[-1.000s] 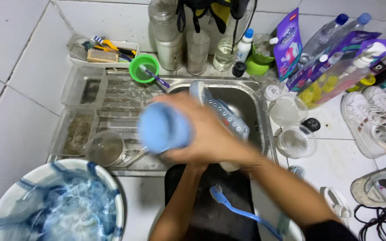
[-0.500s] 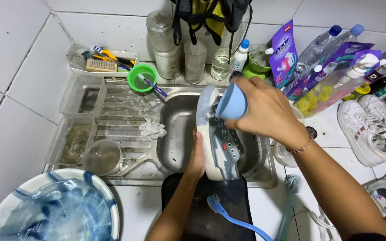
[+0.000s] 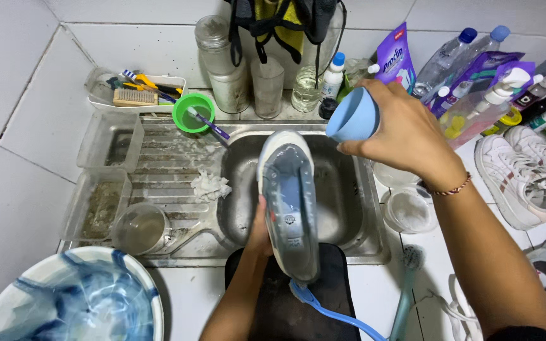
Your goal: The person cleans a sneaker by scrubbing the sole and upper with a small brush and rinsing it with water from a cup over a sink.
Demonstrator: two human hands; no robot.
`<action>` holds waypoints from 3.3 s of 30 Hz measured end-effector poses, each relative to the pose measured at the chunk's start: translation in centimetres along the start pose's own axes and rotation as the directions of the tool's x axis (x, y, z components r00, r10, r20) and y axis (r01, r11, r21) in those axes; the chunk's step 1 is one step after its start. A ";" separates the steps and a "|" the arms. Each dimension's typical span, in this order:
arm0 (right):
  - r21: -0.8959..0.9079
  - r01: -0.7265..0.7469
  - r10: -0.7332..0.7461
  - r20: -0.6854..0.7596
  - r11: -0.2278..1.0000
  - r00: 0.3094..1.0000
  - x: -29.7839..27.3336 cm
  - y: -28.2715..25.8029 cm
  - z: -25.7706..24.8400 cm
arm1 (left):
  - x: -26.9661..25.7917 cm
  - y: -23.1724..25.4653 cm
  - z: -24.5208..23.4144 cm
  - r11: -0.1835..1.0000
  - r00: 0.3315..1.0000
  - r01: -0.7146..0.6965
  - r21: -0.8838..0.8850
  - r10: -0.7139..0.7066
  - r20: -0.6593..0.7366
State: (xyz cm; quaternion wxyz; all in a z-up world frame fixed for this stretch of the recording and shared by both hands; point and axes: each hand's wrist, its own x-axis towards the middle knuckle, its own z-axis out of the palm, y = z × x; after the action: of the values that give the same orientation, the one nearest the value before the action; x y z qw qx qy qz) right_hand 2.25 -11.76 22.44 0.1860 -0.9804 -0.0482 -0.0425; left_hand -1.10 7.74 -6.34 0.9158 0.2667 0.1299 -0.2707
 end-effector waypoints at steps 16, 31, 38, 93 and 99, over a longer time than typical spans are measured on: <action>-0.132 0.143 -0.103 0.274 0.981 0.956 -2.3 0.9 3.4 | 13.5 -7.3 -11.1 0.657 0.641 0.650 -0.382 -0.204 0.740; -0.128 0.128 -0.053 0.472 0.983 0.880 -5.4 0.7 2.2 | 14.8 -8.9 -11.0 0.543 0.352 0.763 -0.350 0.104 0.930; -0.152 0.294 -0.184 0.496 0.944 0.849 -6.0 -0.7 2.9 | 12.2 -7.0 -6.9 0.736 0.744 0.508 -0.448 -0.112 0.659; 0.751 -0.625 0.014 0.642 -0.212 0.767 -12.3 -5.0 14.5 | 0.7 0.1 -11.1 0.938 0.883 -0.241 0.248 0.318 -0.344; 0.803 -0.523 -0.112 0.514 -0.287 0.851 -13.1 -3.3 17.8 | -0.3 0.4 -11.4 0.930 0.885 -0.284 0.235 0.348 -0.309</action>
State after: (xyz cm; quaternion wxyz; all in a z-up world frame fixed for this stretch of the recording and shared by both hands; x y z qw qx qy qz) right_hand -9.96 -3.19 5.74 0.8683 -0.4226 0.0812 0.2470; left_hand -2.19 14.55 -15.48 0.8820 0.4107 0.2177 -0.0770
